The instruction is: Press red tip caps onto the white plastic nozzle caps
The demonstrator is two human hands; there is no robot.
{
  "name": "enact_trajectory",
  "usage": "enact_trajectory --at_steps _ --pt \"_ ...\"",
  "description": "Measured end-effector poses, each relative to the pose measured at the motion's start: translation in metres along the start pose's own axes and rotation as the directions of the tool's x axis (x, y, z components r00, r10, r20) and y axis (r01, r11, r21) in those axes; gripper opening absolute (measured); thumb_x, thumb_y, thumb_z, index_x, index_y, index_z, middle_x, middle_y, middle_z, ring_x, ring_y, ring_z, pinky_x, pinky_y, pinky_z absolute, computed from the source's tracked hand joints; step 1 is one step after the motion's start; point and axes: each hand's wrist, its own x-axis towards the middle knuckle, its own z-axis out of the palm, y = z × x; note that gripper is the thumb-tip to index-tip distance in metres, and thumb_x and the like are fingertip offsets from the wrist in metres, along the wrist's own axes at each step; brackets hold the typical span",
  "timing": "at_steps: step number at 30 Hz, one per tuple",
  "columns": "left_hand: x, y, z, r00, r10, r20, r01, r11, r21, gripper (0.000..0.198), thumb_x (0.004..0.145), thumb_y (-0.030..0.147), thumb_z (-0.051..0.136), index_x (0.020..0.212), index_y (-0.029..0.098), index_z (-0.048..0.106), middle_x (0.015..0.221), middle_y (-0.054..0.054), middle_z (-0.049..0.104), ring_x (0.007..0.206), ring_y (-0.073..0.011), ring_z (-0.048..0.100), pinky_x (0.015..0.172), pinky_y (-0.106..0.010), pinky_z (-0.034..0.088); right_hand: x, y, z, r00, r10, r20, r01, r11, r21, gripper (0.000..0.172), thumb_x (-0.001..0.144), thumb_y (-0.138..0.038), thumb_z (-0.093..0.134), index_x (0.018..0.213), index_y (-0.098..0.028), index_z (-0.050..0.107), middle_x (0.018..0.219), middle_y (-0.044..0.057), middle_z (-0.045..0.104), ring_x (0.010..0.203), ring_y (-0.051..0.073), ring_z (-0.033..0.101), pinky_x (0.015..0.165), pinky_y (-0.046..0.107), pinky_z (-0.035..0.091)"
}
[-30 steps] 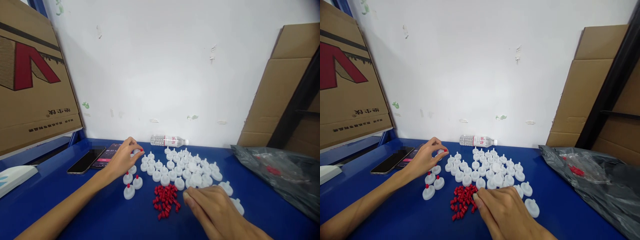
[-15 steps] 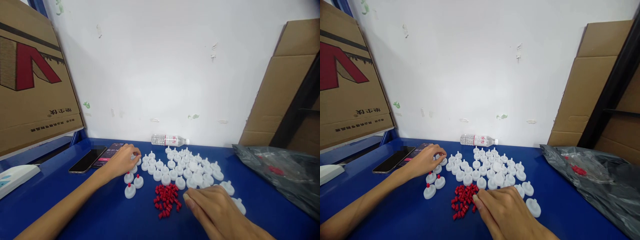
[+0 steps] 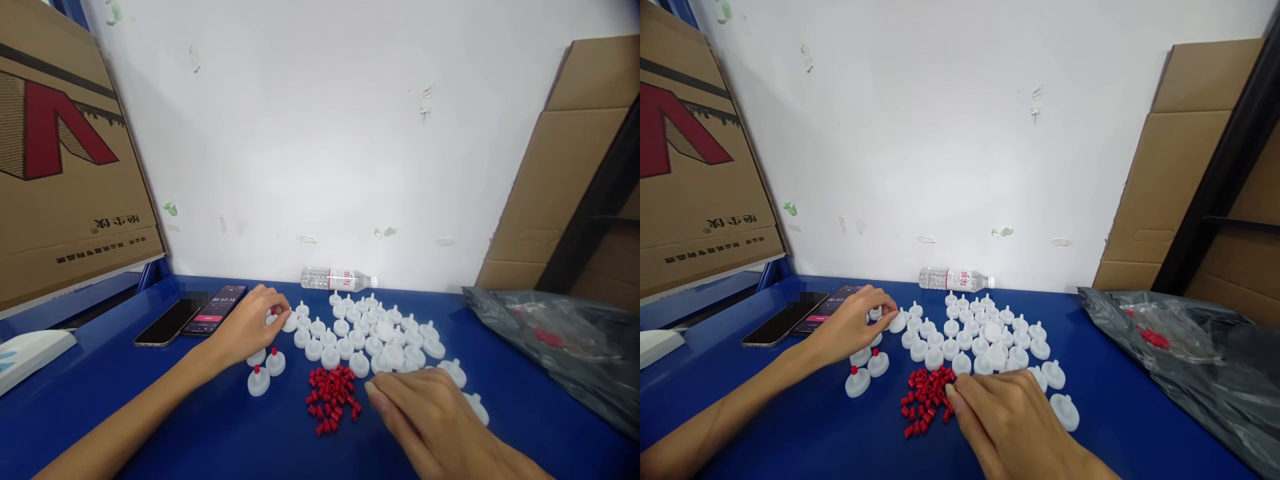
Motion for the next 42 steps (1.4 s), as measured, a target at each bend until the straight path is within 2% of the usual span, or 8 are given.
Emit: enact_trajectory --at_steps 5,9,13,19,22,29,36,42 --pt "-0.009 0.029 -0.005 0.993 0.096 -0.072 -0.109 0.97 -0.217 0.021 0.102 0.031 0.056 0.1 0.02 0.073 0.094 -0.003 0.075 0.083 -0.0185 0.065 0.076 -0.03 0.049 0.0 -0.001 0.001 0.994 0.044 -0.103 -0.04 0.998 0.04 0.013 0.104 -0.019 0.049 0.106 -0.023 0.06 0.086 -0.001 0.068 0.066 0.011 0.066 0.058 0.025 0.044" --pt "-0.02 0.054 0.008 0.956 0.289 -0.049 -0.283 0.864 -0.416 0.013 0.101 0.025 0.063 0.104 0.021 0.076 0.094 -0.003 0.079 0.085 -0.0176 0.067 0.081 -0.03 0.049 0.001 -0.002 0.001 0.994 0.069 -0.081 -0.069 0.998 0.011 0.031 0.102 -0.033 0.057 0.132 -0.026 0.056 0.117 0.007 0.072 0.096 0.019 0.073 0.073 0.027 0.058" --pt "-0.03 0.065 0.021 0.905 0.42 -0.063 -0.39 0.764 -0.513 0.014 0.103 0.022 0.063 0.109 0.019 0.075 0.092 -0.004 0.079 0.084 -0.017 0.07 0.085 -0.031 0.048 -0.001 0.0 0.005 0.998 0.06 -0.031 -0.061 0.998 -0.023 0.043 0.099 -0.048 0.062 0.136 -0.027 0.055 0.121 0.009 0.073 0.101 0.023 0.074 0.077 0.032 0.061" --pt "-0.028 0.06 0.021 0.869 0.491 -0.064 -0.471 0.777 -0.418 0.017 0.103 0.019 0.061 0.116 0.02 0.071 0.098 -0.005 0.076 0.089 -0.0176 0.066 0.084 -0.03 0.045 -0.002 0.003 0.013 0.997 0.048 -0.052 -0.047 0.999 0.021 0.018 0.104 -0.037 0.058 0.119 -0.026 0.061 0.108 0.002 0.074 0.087 0.016 0.075 0.067 0.025 0.056" --pt "-0.023 0.053 0.015 0.884 0.466 -0.025 -0.443 0.823 -0.356 0.015 0.103 0.018 0.06 0.111 0.021 0.072 0.097 -0.005 0.074 0.09 -0.0183 0.063 0.085 -0.031 0.044 -0.002 0.005 0.012 0.996 0.063 -0.065 -0.062 0.998 0.016 0.015 0.106 -0.034 0.055 0.117 -0.027 0.062 0.108 0.001 0.074 0.085 0.015 0.074 0.068 0.025 0.054" --pt "-0.019 0.037 0.012 0.889 0.401 0.223 -0.372 0.914 -0.163 0.014 0.099 0.013 0.061 0.103 0.021 0.072 0.096 -0.004 0.07 0.095 -0.021 0.055 0.085 -0.034 0.041 -0.001 0.007 0.009 0.996 0.083 -0.039 -0.083 0.996 0.016 0.016 0.107 -0.024 0.05 0.118 -0.027 0.062 0.103 0.0 0.073 0.085 0.015 0.073 0.067 0.026 0.051" --pt "-0.023 0.038 0.01 0.891 0.359 0.277 -0.338 0.933 -0.124 0.012 0.096 0.014 0.064 0.102 0.02 0.072 0.098 -0.005 0.067 0.099 -0.0227 0.053 0.087 -0.036 0.04 -0.004 0.01 0.014 0.977 0.191 0.093 -0.183 0.979 -0.087 0.013 0.103 -0.029 0.056 0.116 -0.029 0.061 0.105 0.001 0.069 0.084 0.019 0.072 0.064 0.031 0.052" --pt "-0.025 0.035 0.01 0.888 0.323 0.329 -0.311 0.946 -0.09 0.014 0.093 0.014 0.068 0.104 0.022 0.073 0.098 -0.004 0.067 0.098 -0.0231 0.053 0.084 -0.036 0.04 -0.006 0.016 0.017 0.963 0.249 0.104 -0.232 0.961 -0.15 0.022 0.098 -0.028 0.065 0.119 -0.031 0.058 0.106 -0.001 0.069 0.083 0.021 0.073 0.062 0.033 0.052"
